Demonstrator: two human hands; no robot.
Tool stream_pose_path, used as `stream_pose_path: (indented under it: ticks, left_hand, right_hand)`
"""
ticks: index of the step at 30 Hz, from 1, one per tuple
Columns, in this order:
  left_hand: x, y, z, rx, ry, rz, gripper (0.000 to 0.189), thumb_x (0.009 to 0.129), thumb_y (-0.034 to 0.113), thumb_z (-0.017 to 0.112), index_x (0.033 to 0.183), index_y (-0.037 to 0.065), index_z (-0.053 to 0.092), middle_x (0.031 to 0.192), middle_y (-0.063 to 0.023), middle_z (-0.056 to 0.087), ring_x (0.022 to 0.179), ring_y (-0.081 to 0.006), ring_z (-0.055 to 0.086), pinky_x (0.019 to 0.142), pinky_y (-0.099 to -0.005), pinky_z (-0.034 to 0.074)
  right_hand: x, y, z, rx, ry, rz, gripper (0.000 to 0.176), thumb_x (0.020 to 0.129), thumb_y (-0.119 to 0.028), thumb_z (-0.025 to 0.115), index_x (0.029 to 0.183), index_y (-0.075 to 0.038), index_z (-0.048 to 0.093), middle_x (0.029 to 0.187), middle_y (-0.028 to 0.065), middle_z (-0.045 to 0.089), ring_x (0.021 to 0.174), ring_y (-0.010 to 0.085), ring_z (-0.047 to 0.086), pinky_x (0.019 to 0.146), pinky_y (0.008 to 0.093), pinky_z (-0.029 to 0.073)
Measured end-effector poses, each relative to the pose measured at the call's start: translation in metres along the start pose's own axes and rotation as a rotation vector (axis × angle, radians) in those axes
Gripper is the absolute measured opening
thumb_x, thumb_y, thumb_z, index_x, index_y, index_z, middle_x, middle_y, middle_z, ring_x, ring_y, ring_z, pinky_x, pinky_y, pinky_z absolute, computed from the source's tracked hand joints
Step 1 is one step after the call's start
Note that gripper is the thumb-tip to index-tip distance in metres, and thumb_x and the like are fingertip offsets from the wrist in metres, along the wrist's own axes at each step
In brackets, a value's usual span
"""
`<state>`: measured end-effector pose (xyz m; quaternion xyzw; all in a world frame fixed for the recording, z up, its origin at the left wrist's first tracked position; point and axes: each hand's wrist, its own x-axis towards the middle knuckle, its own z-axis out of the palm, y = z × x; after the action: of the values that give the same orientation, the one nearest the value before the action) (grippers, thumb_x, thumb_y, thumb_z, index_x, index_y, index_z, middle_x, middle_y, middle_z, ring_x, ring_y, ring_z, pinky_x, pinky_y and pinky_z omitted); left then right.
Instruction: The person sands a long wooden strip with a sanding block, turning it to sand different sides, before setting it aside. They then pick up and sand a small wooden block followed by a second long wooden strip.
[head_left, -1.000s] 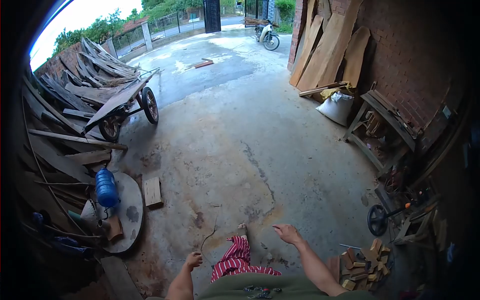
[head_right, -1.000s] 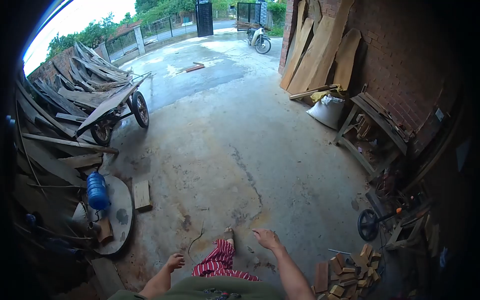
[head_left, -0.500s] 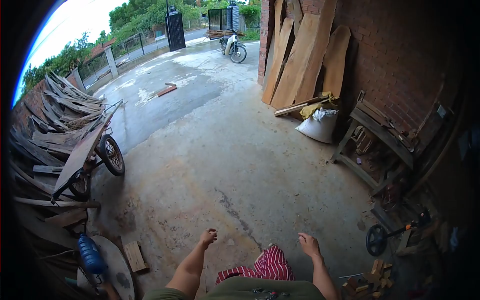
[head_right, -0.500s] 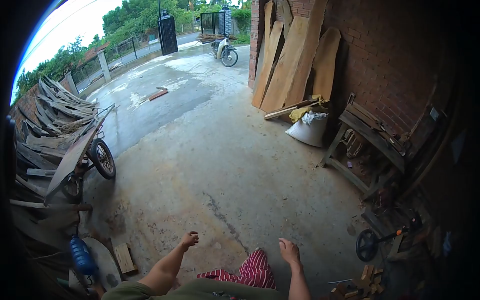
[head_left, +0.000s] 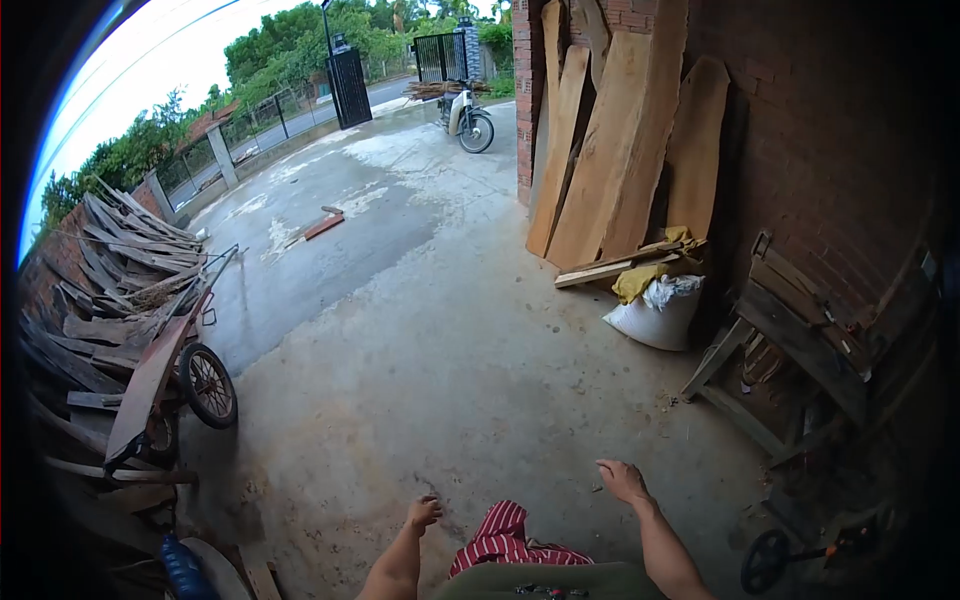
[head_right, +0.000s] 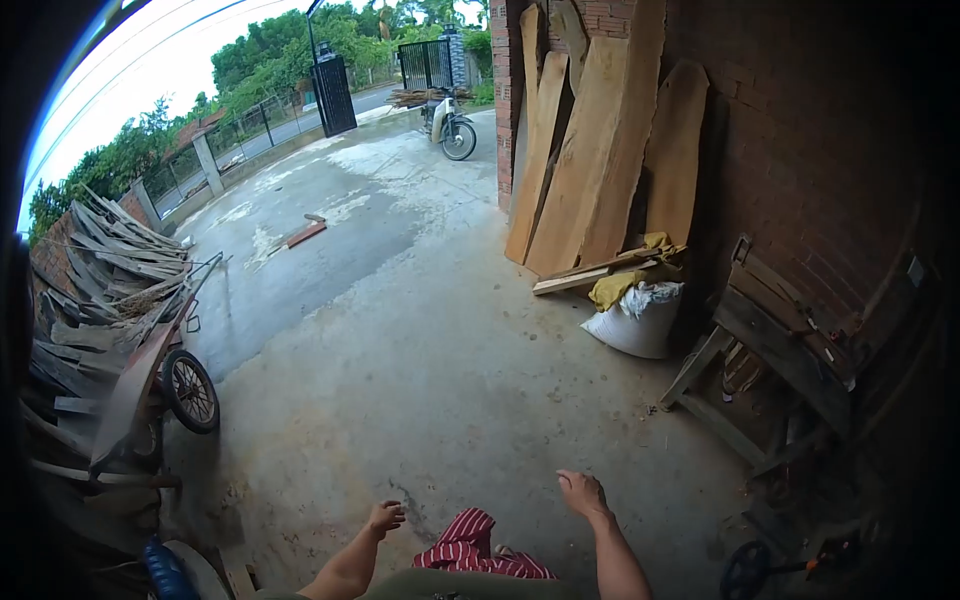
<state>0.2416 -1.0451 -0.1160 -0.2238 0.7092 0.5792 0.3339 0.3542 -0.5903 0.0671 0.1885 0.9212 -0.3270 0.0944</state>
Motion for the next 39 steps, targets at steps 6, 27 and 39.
stream_pose_path:
  ticks: [6,27,39]
  left_hand:
    - [0.060,0.028,-0.020,-0.091,0.119,-0.467,0.033,0.095,0.022,0.054,0.126,0.012,0.055,0.113,-0.0082,0.065,0.098,-0.0268,0.065,0.077,-0.0436,0.052]
    - [0.402,0.620,0.455,0.293,-0.486,0.273,0.040,0.098,0.027,0.054,0.134,0.009,0.053,0.116,-0.0132,0.065,0.103,-0.0247,0.065,0.090,-0.0371,0.051]
    - [0.493,0.754,0.699,0.237,-0.385,0.072,0.043,0.100,0.027,0.053,0.137,0.007,0.048,0.121,-0.0145,0.063,0.108,-0.0240,0.062,0.093,-0.0369,0.050]
  right_hand:
    - [0.183,-0.015,-0.036,0.071,0.018,-0.209,0.036,0.096,-0.027,0.051,0.123,-0.008,0.064,0.116,0.0189,0.066,0.108,0.0372,0.063,0.092,0.0443,0.050]
    - [0.599,0.200,-0.226,0.596,0.178,0.254,0.031,0.095,-0.018,0.051,0.118,-0.002,0.065,0.097,0.0120,0.072,0.081,0.0175,0.070,0.073,0.0297,0.054]
    - [0.939,0.473,-0.431,0.225,0.641,1.011,0.083,0.091,-0.063,0.047,0.140,0.003,0.043,0.131,0.0237,0.058,0.124,0.0390,0.053,0.102,0.0429,0.043]
